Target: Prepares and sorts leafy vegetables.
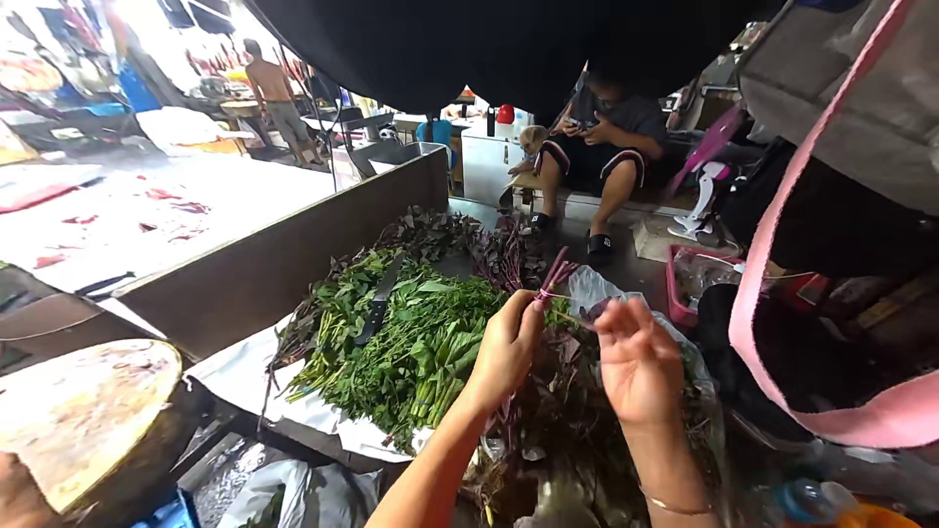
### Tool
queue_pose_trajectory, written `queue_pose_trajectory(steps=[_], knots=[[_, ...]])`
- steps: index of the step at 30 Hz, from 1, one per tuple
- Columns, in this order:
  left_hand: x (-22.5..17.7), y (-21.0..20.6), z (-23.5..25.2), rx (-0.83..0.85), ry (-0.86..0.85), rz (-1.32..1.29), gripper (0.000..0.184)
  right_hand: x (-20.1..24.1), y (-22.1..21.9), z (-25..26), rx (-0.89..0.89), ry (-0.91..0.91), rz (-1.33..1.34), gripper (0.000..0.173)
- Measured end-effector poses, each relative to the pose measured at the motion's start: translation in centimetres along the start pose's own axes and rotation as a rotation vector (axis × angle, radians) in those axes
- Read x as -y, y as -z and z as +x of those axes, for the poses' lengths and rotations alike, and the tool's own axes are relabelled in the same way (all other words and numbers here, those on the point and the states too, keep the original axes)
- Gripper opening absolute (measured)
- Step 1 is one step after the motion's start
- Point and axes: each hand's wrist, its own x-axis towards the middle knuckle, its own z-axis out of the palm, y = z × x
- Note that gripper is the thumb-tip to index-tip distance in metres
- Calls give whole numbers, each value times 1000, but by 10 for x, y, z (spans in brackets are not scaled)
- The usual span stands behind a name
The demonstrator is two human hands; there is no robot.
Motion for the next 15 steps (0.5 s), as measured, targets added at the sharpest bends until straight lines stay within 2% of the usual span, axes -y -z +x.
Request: queue_pose_trajectory(steps=[1,2,3,5,7,9,11,12,13,14,15], knots=[[-3,-2,-5,-5,-42,9,32,-2,4,5,-130,-132,134,28],[-5,-5,-9,10,-74,43,32,-7,10,10,-183,-237,212,34],[-7,-6,-11,44,-93,95,32,-12,18,16,-158,-305,269,44],[-12,-3,-11,195,-108,219,33,-14,38,33,92,-355,222,60],[-16,-1,-8,397,-120,313,34,-1,52,58,391,-353,-13,58],[-19,-4,-5,550,-62,370,33,20,47,70,661,-254,-388,38],[-17,-10,-2,533,17,367,28,39,25,59,854,13,-755,26],[-15,-11,-2,481,56,343,28,42,15,44,878,168,-862,25],[-11,-11,-3,402,77,300,29,40,7,25,833,288,-895,25],[-7,-12,-7,299,65,258,31,34,4,6,716,335,-802,24],[-4,-13,-10,195,46,216,32,24,3,-10,539,288,-607,24]])
